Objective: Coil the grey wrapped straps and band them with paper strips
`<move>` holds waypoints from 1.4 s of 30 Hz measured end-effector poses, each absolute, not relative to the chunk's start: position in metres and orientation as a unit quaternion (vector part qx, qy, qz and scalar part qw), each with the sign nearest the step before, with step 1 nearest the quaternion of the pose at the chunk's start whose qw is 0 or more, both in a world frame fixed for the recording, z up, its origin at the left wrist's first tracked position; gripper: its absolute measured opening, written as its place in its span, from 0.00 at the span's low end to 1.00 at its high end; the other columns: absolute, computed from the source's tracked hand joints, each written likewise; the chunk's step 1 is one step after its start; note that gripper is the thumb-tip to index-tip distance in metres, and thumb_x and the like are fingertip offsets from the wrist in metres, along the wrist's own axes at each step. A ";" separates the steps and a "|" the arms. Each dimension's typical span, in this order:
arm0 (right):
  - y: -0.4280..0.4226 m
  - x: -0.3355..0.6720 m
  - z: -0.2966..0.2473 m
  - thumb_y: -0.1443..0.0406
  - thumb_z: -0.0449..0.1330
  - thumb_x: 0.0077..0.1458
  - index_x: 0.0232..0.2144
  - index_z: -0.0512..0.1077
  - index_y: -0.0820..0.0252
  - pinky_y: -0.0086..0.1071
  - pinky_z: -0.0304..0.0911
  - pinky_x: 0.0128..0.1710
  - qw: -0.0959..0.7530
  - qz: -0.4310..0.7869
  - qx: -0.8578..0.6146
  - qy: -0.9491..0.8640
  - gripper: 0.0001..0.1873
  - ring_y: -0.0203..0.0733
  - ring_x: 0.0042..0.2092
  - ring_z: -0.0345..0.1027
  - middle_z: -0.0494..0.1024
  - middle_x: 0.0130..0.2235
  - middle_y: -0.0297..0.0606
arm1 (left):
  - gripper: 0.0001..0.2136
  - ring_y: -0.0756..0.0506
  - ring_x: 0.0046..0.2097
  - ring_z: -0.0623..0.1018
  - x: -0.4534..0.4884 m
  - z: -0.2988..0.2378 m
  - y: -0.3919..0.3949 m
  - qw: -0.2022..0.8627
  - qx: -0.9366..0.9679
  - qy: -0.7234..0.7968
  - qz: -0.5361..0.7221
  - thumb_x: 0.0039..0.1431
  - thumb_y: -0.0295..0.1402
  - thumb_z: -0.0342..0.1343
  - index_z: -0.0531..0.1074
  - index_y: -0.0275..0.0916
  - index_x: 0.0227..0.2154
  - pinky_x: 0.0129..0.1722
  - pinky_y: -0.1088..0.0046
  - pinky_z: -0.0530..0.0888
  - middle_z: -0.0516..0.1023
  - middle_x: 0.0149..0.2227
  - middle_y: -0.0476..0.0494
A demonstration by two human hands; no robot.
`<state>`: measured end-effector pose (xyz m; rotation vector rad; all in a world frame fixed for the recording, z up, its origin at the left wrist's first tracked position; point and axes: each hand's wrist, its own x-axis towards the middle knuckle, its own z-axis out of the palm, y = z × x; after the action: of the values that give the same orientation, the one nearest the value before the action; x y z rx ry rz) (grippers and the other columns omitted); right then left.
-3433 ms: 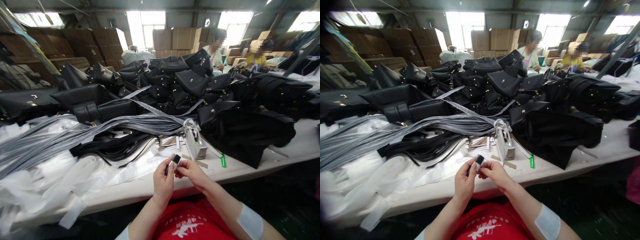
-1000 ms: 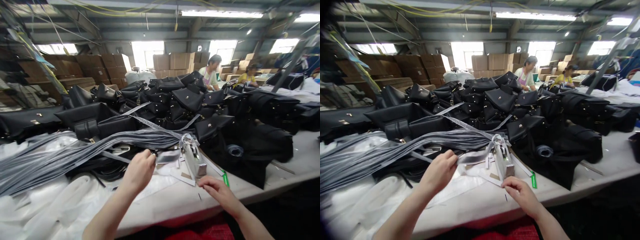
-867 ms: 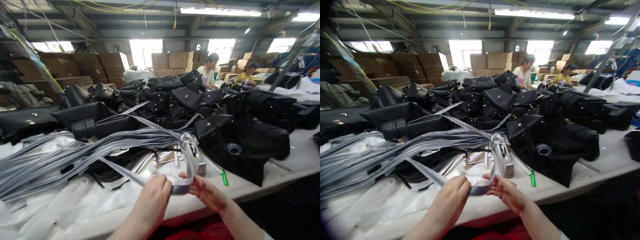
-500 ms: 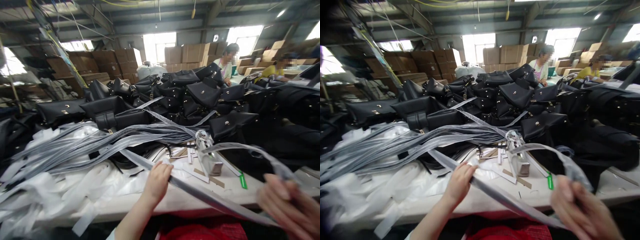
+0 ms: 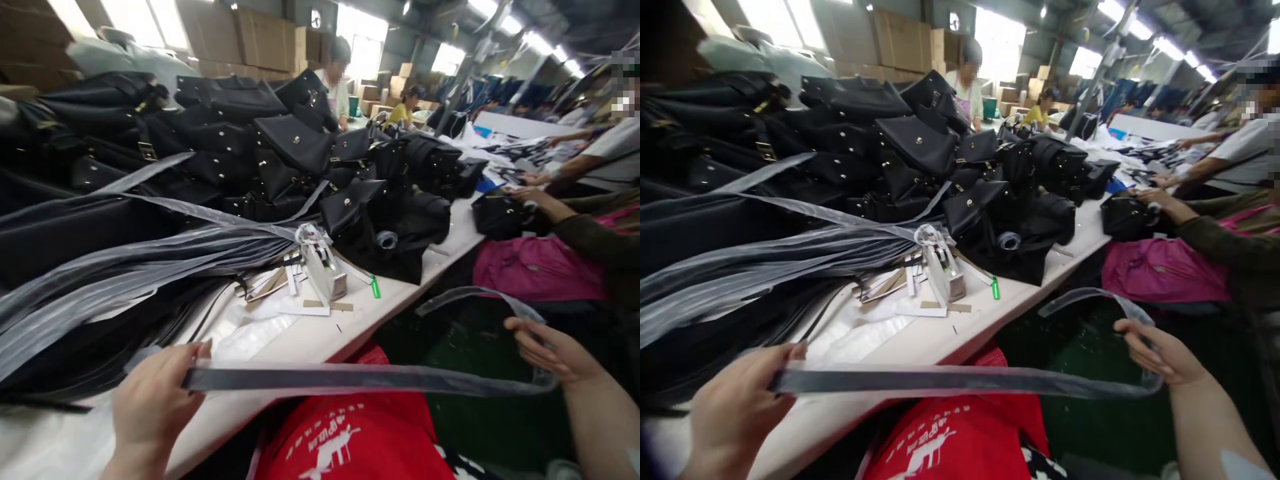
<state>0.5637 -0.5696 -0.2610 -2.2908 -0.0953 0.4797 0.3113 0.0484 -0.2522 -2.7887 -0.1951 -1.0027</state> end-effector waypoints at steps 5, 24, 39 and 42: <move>-0.560 0.582 -0.299 0.45 0.51 0.57 0.34 0.73 0.65 0.29 0.50 0.15 0.246 0.327 -0.908 0.089 0.28 0.34 0.14 0.56 0.69 0.18 0.39 | 0.06 0.44 0.28 0.78 0.331 -0.246 -0.032 -0.104 -0.994 0.010 -0.019 0.56 0.35 0.54 0.71 0.43 0.26 0.29 0.71 0.66 0.79 0.25 0.49; -0.311 0.503 -0.306 0.47 0.51 0.61 0.30 0.70 0.63 0.26 0.50 0.22 0.311 0.517 -0.679 -0.419 0.25 0.32 0.20 0.55 0.64 0.17 0.29 | 0.20 0.43 0.32 0.78 0.361 -0.276 -0.074 -0.234 -0.965 0.076 0.088 0.55 0.54 0.57 0.75 0.39 0.32 0.28 0.72 0.64 0.79 0.30 0.44; -0.314 0.514 -0.298 0.45 0.47 0.63 0.30 0.69 0.62 0.22 0.48 0.16 0.308 0.555 -0.675 -0.375 0.27 0.29 0.16 0.56 0.72 0.19 0.32 | 0.32 0.45 0.33 0.73 0.342 -0.273 -0.029 -0.418 -0.889 -0.122 0.142 0.44 0.52 0.65 0.72 0.38 0.49 0.32 0.75 0.64 0.76 0.33 0.47; -0.316 0.513 -0.299 0.45 0.47 0.63 0.36 0.71 0.63 0.23 0.57 0.20 0.342 0.569 -0.656 -0.359 0.27 0.32 0.21 0.65 0.75 0.23 0.35 | 0.26 0.50 0.29 0.69 0.342 -0.276 -0.028 -0.506 -0.843 -0.092 0.160 0.47 0.50 0.63 0.74 0.38 0.46 0.29 0.77 0.62 0.70 0.28 0.52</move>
<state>0.5133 -0.3163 -0.2985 -1.7065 -0.9342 1.4796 0.3420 -0.0285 -0.2760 -4.1052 -0.4474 0.7803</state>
